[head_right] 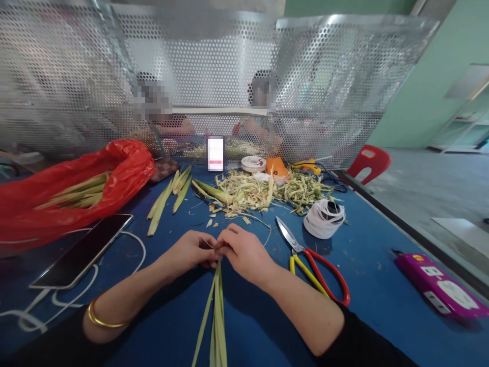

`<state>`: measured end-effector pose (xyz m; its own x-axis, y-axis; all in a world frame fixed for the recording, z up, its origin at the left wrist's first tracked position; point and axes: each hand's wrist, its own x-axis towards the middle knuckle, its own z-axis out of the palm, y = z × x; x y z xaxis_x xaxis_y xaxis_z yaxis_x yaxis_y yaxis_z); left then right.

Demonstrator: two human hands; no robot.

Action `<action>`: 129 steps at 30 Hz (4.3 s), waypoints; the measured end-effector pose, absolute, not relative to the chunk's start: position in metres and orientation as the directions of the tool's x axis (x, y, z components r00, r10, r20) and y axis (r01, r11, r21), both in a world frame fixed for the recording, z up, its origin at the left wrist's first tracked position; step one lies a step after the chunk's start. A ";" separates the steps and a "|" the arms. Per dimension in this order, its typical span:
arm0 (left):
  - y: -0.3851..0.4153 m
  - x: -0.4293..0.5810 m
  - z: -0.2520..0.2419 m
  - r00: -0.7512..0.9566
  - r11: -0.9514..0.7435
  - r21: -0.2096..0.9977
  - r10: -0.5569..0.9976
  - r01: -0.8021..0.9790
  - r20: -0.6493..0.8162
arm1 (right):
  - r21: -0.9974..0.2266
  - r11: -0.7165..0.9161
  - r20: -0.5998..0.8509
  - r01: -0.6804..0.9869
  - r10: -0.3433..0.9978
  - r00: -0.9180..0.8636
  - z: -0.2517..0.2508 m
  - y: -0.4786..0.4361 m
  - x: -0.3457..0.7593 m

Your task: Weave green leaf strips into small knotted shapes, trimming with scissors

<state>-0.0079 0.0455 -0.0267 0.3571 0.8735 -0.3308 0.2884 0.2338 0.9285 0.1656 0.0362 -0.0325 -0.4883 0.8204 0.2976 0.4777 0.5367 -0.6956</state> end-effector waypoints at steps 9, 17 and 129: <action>0.044 -0.007 -0.024 0.349 0.281 0.926 0.867 0.251 -0.357 | -0.894 0.255 0.126 0.368 0.932 -0.340 -0.035 0.036 0.159; 0.043 -0.005 -0.019 0.342 0.302 0.923 0.864 0.236 -0.370 | -0.989 -0.143 -0.128 -0.036 0.955 -0.269 -0.031 0.034 0.155; 0.031 -0.014 -0.030 0.501 -0.664 0.191 0.695 0.723 0.516 | -0.997 0.020 -0.001 0.070 0.957 -0.289 -0.034 0.044 0.161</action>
<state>-0.0138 0.0315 -0.0297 0.5014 0.6947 0.5157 0.7232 -0.6637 0.1909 0.1611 0.0441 -0.0342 -0.2893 0.9572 -0.0015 0.0697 0.0195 -0.9974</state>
